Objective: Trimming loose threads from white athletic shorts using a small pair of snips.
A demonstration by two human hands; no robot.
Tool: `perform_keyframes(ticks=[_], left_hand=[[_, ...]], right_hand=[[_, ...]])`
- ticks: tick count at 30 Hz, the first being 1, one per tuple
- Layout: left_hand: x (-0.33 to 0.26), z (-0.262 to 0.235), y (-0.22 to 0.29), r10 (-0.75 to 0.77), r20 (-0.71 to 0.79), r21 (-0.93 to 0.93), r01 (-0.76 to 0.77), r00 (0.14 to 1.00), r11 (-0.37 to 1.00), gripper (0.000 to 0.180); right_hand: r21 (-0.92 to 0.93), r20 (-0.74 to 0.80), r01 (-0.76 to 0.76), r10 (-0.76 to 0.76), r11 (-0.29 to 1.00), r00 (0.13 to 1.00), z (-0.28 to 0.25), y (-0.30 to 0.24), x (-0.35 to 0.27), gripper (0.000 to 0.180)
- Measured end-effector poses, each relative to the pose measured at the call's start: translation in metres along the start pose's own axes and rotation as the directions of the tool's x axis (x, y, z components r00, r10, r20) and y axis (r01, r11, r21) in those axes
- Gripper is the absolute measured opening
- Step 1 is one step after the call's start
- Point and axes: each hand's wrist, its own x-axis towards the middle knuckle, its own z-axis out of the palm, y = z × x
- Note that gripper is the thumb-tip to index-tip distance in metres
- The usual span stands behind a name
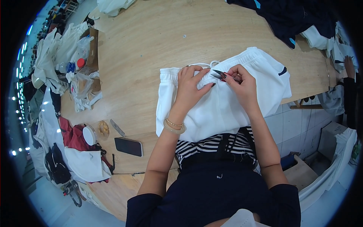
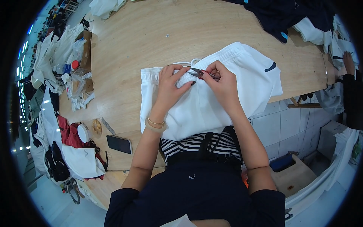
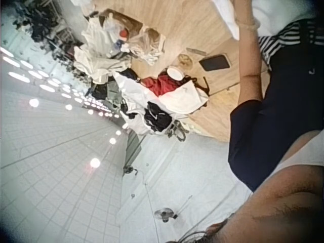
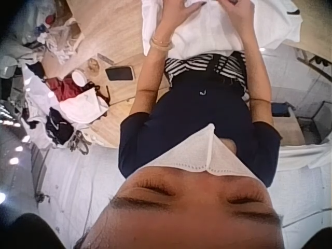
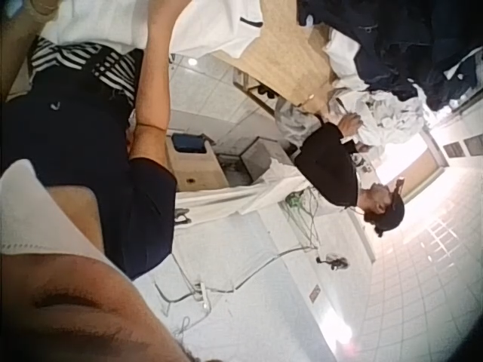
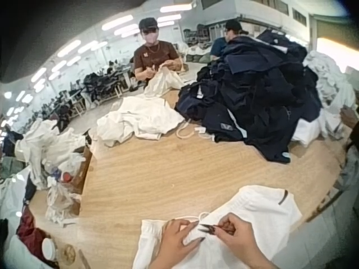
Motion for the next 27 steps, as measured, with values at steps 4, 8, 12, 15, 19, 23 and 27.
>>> perform_keyframes(ticks=[4,8,12,15,19,23,27], left_hand=[[0.001,-0.001,0.002,-0.022,0.020,-0.002,0.022,1.000,1.000,0.045],[0.002,-0.008,0.009,-0.026,-0.027,-0.067,0.024,0.999,0.997,0.046],[0.008,-0.011,0.025,-0.041,-0.066,-0.005,0.041,0.997,0.999,0.037],[0.012,-0.004,0.020,-0.031,0.004,0.049,0.031,1.000,0.998,0.027],[0.014,-0.001,0.015,-0.203,0.082,-0.224,0.217,0.976,0.950,0.011],[0.015,-0.012,0.018,-0.350,0.128,-0.334,0.373,0.928,0.866,0.006],[0.015,-0.007,0.023,-0.325,0.095,-0.310,0.339,0.941,0.888,0.012]], right_hand=[[0.252,0.013,-0.044,0.043,0.967,0.999,-0.002,-0.013,0.007,0.010],[0.482,-0.076,-0.025,0.070,0.876,0.995,-0.020,-0.031,0.020,0.008],[0.467,-0.141,0.025,0.047,0.884,0.989,-0.043,-0.031,0.028,0.010],[0.467,-0.087,-0.022,0.071,0.884,0.994,-0.038,-0.024,0.024,0.011],[0.423,-0.070,-0.067,0.106,0.904,0.992,-0.030,-0.019,0.017,0.015],[0.266,-0.075,-0.050,0.073,0.963,0.995,-0.032,-0.016,0.016,0.019],[0.247,-0.065,-0.040,0.058,0.968,0.996,-0.036,-0.011,0.019,0.019]])
